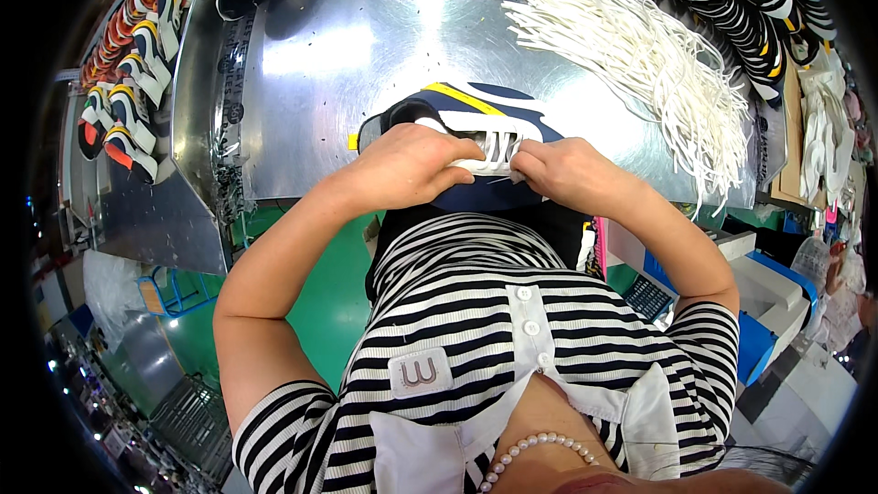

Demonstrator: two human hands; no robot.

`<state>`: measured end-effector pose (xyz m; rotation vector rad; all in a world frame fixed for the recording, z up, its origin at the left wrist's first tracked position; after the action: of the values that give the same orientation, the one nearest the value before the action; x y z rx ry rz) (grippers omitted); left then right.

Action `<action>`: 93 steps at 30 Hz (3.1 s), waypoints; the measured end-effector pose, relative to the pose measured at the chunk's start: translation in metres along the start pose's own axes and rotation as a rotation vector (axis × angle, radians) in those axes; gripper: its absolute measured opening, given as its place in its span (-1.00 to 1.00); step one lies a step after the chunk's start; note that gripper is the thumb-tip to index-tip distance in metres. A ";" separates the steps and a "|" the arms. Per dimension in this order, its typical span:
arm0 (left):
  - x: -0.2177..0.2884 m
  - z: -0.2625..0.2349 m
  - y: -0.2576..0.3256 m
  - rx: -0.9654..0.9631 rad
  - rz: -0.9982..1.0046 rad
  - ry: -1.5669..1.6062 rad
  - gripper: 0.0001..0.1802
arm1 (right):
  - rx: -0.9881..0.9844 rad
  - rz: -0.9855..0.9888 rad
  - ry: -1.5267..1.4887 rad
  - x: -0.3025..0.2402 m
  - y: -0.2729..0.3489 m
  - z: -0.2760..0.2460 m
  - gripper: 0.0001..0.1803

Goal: The person laces a blue and white sneaker by hand, threading white shoelaces through the eyelets and pulling them tight. They repeat this process on a second sneaker, ensuring the laces are evenly distributed and secured.

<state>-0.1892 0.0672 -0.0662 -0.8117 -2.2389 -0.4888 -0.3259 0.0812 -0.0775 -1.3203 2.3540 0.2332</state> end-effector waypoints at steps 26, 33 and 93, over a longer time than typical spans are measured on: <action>0.061 -0.044 0.024 0.692 0.246 -0.214 -0.80 | 1.063 0.821 -1.526 0.049 0.049 0.020 -0.72; 0.058 -0.016 0.007 0.678 0.135 -0.352 -0.89 | 1.118 0.740 -1.571 0.035 0.044 0.024 -0.74; -0.203 -0.196 -0.099 0.921 -0.599 -0.030 -0.56 | 0.798 0.858 0.329 0.180 0.007 -0.125 -0.76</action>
<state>-0.0465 -0.1950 -0.0879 0.3301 -2.3447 0.3152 -0.4496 -0.0977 -0.0464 0.0528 2.6794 -0.6638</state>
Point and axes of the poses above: each hand's wrist, its own y-axis away from the middle knuckle, its own z-axis out of the palm, x = y × z, the point moved 8 cm from there along -y, towards the middle knuckle, and after that the axes turned 7 degrees about x, right-handed, at the moved point
